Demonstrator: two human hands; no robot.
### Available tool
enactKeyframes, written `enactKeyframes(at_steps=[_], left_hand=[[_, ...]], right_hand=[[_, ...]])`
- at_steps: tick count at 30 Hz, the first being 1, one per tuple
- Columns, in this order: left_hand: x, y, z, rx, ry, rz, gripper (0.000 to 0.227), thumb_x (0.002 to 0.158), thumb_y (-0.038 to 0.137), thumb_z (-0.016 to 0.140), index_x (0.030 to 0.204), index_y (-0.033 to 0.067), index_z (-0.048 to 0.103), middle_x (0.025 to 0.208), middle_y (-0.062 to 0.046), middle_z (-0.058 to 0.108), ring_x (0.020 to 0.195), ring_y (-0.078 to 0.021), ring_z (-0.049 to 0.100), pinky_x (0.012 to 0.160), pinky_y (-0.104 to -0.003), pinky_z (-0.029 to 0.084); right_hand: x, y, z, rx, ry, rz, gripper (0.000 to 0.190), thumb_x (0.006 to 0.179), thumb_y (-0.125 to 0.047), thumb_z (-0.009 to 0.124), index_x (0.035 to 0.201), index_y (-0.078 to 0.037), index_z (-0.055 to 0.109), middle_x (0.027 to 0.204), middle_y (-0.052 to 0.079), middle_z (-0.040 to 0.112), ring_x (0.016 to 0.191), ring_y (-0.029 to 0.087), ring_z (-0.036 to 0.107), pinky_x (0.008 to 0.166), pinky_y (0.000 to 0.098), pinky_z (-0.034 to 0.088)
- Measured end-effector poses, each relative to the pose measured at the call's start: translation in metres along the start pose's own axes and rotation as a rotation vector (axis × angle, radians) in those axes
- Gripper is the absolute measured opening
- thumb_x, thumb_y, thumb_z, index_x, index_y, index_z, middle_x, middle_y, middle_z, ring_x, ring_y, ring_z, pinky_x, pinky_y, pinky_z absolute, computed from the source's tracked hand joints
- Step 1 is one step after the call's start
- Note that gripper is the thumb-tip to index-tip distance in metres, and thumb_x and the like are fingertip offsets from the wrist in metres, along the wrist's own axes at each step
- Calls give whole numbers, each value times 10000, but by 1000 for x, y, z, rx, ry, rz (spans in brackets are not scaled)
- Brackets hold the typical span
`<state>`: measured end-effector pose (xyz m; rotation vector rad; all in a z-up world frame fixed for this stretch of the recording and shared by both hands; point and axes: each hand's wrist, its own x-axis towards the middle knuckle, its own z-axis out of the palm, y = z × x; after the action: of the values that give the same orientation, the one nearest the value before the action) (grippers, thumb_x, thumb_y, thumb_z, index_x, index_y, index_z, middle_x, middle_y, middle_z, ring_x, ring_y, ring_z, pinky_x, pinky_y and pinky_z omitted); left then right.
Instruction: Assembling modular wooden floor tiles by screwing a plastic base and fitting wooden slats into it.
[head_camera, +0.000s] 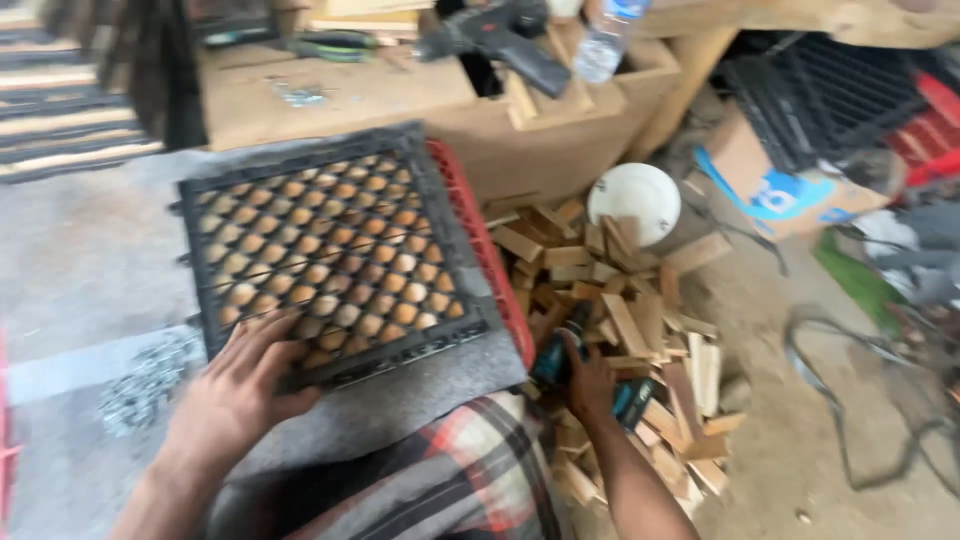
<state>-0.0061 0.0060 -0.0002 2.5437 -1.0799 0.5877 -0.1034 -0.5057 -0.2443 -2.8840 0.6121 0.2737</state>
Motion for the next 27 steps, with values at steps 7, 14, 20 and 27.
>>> enactKeyframes(at_steps=[7,14,20,27], left_hand=[[-25,-2,-30,75,-83,-255,1075,665,542,849,1527,118,366,1659,-189,327,1549,-404,300,1198,-700,246],[-35,-30,-42,103,-242,-374,1085,562,638,872,1485,199,510,1566,-31,491,1463,-267,446,1194,-633,297],[-21,-67,-38,178,-290,-140,895,605,829,764,1296,270,662,1471,26,606,1484,-209,437,1297,-507,163],[6,-81,-49,106,-474,132,885,660,772,670,1243,107,657,1248,-159,726,1269,-287,652,1146,-410,466]], right_hand=[[-4,-66,-147,530,450,-463,631,876,-154,751,1475,-98,560,1474,233,495,1403,381,461,1160,484,389],[-61,-245,-269,135,292,-1163,853,729,-376,855,1510,-247,536,1543,182,462,1417,415,438,1171,537,344],[-48,-315,-285,-348,-306,-1020,1093,777,-475,852,1645,-244,229,1678,238,152,1550,462,131,1213,636,188],[-27,-331,-286,-511,-345,-1093,1009,691,-446,806,1562,-168,380,1562,265,393,1478,495,327,979,633,527]])
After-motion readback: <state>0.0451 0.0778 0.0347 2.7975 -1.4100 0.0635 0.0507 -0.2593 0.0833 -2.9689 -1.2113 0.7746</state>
